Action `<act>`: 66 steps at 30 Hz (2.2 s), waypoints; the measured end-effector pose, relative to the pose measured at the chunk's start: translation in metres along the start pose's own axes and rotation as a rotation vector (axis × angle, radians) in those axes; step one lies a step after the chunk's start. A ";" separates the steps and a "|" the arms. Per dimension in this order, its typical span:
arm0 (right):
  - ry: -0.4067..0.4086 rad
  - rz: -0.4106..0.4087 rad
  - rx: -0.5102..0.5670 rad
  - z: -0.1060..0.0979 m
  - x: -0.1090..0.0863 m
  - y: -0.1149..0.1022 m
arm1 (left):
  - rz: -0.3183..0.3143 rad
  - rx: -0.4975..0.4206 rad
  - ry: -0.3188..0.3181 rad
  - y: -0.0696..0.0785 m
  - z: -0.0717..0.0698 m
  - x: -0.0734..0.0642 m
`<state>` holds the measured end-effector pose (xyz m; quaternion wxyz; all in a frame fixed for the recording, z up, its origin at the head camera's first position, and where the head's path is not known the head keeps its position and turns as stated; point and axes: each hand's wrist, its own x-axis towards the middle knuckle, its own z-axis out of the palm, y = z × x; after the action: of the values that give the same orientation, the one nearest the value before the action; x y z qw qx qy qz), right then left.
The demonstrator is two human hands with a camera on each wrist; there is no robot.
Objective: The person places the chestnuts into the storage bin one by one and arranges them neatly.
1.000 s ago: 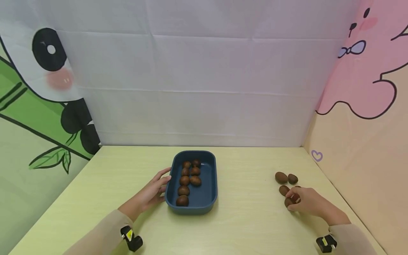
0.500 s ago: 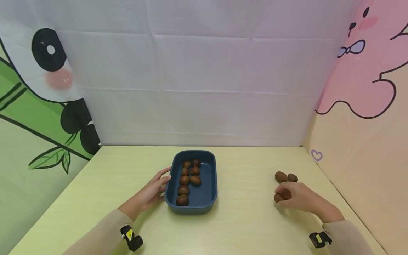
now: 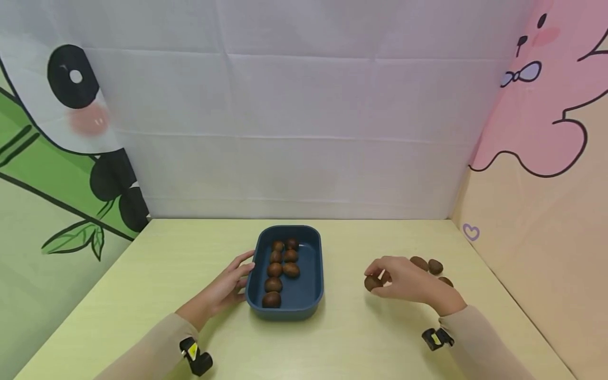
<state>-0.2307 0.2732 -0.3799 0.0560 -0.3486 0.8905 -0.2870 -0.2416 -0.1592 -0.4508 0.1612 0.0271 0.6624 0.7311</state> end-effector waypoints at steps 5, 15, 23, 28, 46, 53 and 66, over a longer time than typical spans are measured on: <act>-0.004 -0.054 -0.015 0.008 0.028 -0.015 | 0.000 0.000 -0.008 0.000 0.000 0.000; -0.023 -0.214 0.001 0.030 0.085 -0.045 | -0.007 -0.004 -0.005 0.000 -0.002 -0.001; -0.093 -0.214 -0.096 0.060 0.118 -0.053 | -0.005 0.002 -0.011 -0.001 -0.002 -0.002; -0.113 -0.200 -0.168 0.077 0.133 -0.052 | 0.000 -0.002 -0.016 0.000 -0.001 -0.001; -0.093 -0.167 -0.317 0.101 0.148 -0.051 | 0.002 -0.007 -0.013 0.000 -0.001 0.000; -0.053 -0.182 -0.332 0.102 0.147 -0.052 | -0.003 -0.007 -0.008 0.000 0.000 0.000; -0.062 -0.198 -0.264 0.096 0.145 -0.054 | -0.002 0.003 -0.014 0.000 0.000 -0.001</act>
<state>-0.2789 0.1012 -0.4153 0.0087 -0.4478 0.8796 -0.1605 -0.2408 -0.1599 -0.4503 0.1665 0.0317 0.6623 0.7298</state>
